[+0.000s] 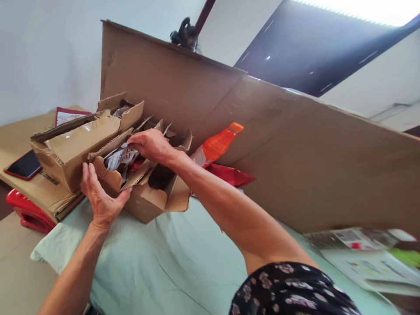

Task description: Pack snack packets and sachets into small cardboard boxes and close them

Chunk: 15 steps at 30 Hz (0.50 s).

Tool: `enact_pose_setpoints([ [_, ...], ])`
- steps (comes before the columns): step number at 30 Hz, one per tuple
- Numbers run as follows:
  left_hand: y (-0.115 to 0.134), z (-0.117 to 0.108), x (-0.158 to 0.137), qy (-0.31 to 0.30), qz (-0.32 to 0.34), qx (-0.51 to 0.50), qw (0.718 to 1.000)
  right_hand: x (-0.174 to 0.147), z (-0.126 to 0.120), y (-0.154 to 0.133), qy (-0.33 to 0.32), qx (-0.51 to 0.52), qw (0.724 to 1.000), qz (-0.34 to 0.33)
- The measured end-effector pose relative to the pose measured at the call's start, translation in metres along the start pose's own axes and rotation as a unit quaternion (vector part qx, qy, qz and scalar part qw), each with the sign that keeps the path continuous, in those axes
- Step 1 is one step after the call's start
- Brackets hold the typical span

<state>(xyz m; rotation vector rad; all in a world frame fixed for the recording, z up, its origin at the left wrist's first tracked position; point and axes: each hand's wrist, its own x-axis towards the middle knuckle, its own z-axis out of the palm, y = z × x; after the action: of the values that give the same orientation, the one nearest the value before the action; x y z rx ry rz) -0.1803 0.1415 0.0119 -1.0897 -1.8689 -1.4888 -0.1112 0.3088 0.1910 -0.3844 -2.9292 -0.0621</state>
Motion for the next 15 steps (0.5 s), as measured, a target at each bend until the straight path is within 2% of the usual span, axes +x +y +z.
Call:
enact_pose_setpoints([
  [4, -0.004, 0.002, 0.003, 0.01, 0.015, -0.009, 1.0, -0.037, -0.036, 0.015, 0.163, 0.064, 0.984, 0.015],
  [8, -0.008, 0.005, 0.008, -0.002, -0.006, -0.052, 0.999, -0.112, -0.078, 0.03, 0.339, 0.106, 0.931, 0.083],
  [10, -0.009, 0.006, 0.01, -0.006, -0.01, -0.069, 0.998, -0.158, -0.094, 0.036, 0.402, 0.122, 0.899, 0.12],
  [13, -0.009, 0.006, 0.012, -0.012, -0.016, -0.084, 0.996, -0.227, -0.105, 0.048, 0.432, 0.111, 0.872, 0.201],
  [15, -0.007, 0.005, 0.013, -0.013, -0.02, -0.088, 0.996, -0.269, -0.099, 0.062, 0.381, 0.084, 0.882, 0.265],
])
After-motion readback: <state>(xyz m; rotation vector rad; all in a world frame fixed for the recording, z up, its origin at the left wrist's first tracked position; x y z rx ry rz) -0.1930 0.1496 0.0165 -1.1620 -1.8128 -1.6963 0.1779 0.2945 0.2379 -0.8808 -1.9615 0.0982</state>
